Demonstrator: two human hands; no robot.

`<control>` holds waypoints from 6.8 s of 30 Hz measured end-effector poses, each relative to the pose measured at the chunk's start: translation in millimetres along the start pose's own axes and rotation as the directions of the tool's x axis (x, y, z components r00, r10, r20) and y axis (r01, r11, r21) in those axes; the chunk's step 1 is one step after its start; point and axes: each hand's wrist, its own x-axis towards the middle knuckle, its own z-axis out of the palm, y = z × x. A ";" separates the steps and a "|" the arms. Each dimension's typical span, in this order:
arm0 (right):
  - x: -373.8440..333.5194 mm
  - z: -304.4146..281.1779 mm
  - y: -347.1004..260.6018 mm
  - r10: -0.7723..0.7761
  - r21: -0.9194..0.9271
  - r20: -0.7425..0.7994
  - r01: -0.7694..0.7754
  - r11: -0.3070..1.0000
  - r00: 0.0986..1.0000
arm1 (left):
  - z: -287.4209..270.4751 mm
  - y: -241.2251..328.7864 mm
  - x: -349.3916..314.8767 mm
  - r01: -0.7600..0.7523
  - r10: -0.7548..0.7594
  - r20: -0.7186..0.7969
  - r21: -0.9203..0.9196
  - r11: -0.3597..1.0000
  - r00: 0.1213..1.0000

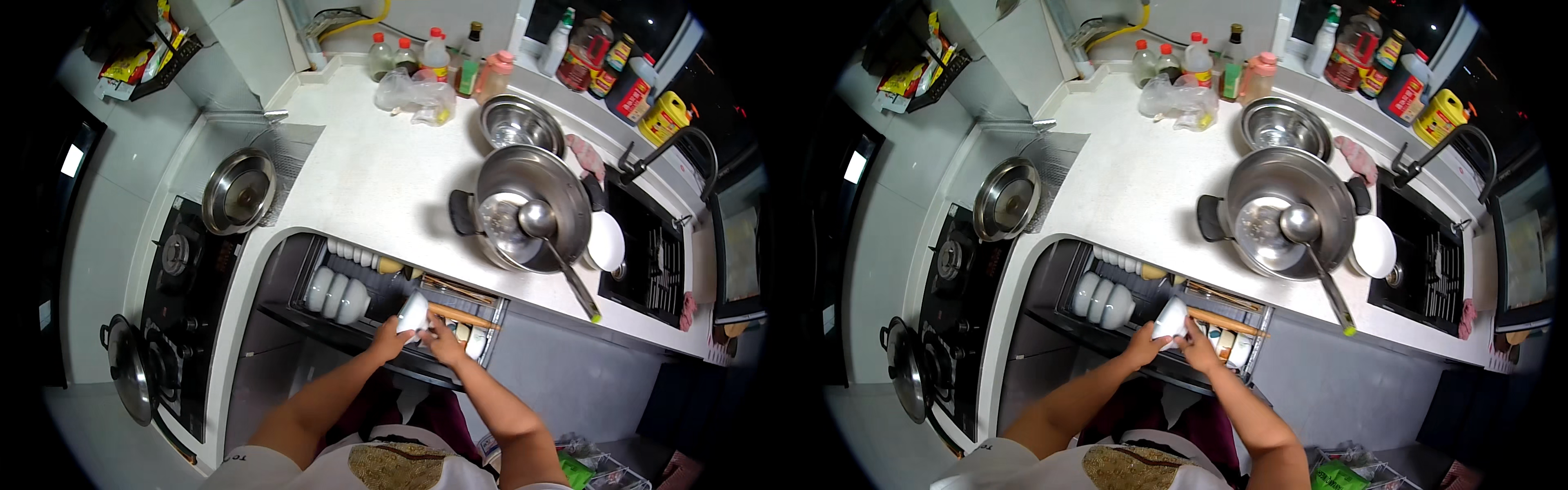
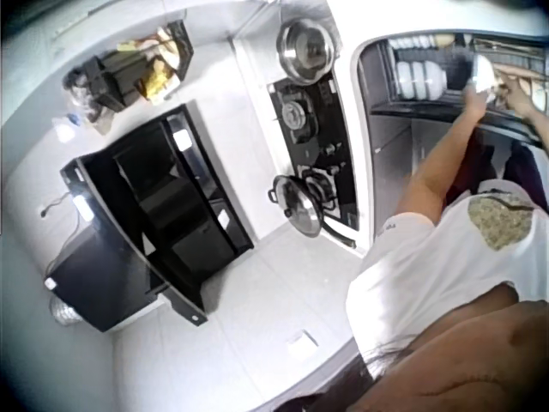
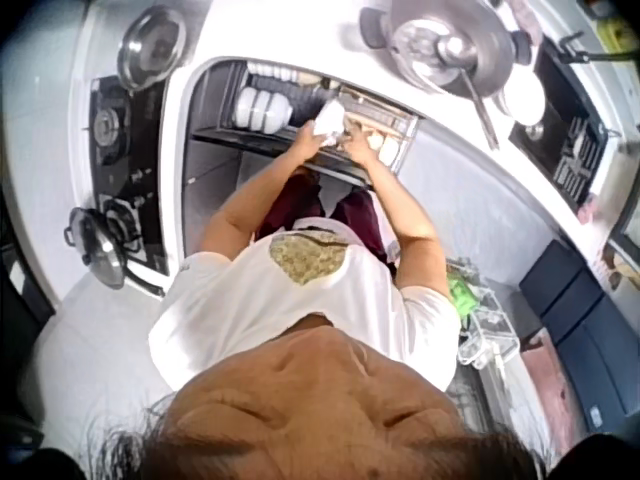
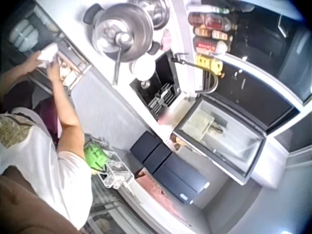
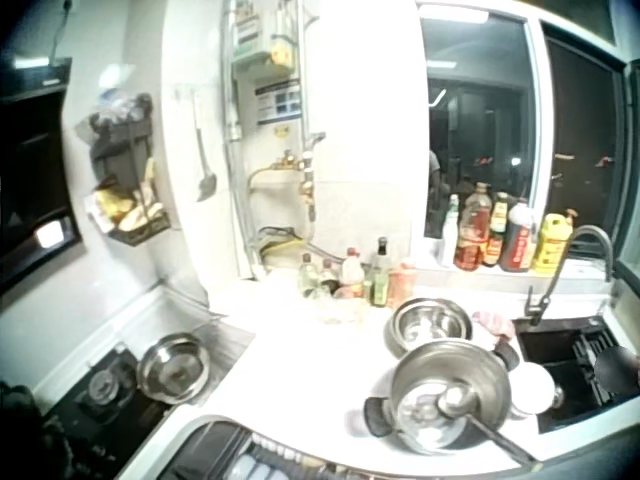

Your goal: The person puts bowls into a drawer and then washes a pot and its lid in a sink using a scrubbing pad.

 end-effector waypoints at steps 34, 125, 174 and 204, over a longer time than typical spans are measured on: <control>-70.5 -223.4 9.4 -0.076 -0.077 -0.851 0.021 0.997 0.519 | 141.1 171.3 14.0 -0.670 0.668 -0.056 -0.017 0.742 0.742; 90.1 116.4 79.3 0.377 0.373 -0.148 -0.301 0.877 0.914 | 16.7 -94.2 77.4 0.596 -0.567 0.199 -0.377 0.708 0.799; 83.0 -25.9 16.0 0.555 0.980 -0.201 0.167 0.111 0.808 | -120.2 -35.0 142.7 0.300 -0.320 0.279 -0.954 0.019 0.905; -120.0 -213.8 5.7 0.279 0.937 -0.109 0.004 0.351 0.954 | -41.0 182.2 77.3 -0.167 -0.197 -0.353 -0.773 0.612 0.914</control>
